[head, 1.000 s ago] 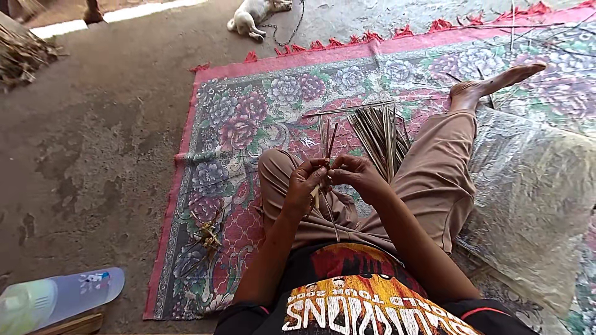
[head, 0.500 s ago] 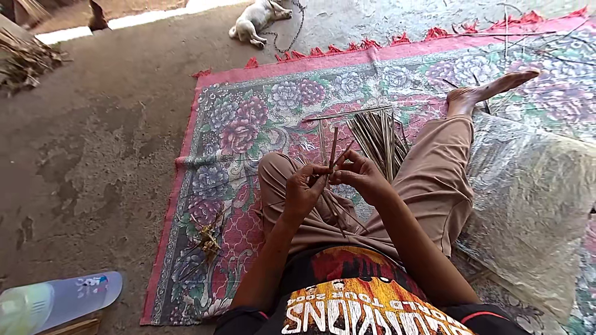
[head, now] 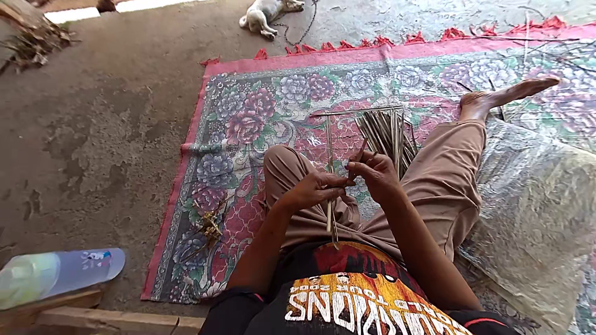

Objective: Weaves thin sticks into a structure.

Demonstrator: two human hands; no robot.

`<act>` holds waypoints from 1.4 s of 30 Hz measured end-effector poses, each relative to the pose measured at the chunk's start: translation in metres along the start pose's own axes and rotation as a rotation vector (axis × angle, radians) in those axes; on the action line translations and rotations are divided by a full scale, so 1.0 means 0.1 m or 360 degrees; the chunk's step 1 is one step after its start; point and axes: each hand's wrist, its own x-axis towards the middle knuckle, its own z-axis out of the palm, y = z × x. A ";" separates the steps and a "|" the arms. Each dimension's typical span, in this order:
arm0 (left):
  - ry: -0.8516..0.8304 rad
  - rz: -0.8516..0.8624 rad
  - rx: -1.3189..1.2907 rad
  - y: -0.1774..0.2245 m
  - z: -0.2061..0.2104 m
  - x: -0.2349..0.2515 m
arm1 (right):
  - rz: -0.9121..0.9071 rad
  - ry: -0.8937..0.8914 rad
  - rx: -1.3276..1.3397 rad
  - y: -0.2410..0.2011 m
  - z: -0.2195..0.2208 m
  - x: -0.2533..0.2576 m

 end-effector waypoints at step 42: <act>0.1124 0.0119 0.0163 0.01 0.25 0.05 | -0.0264 0.0080 -0.0485 -0.10 -0.08 0.08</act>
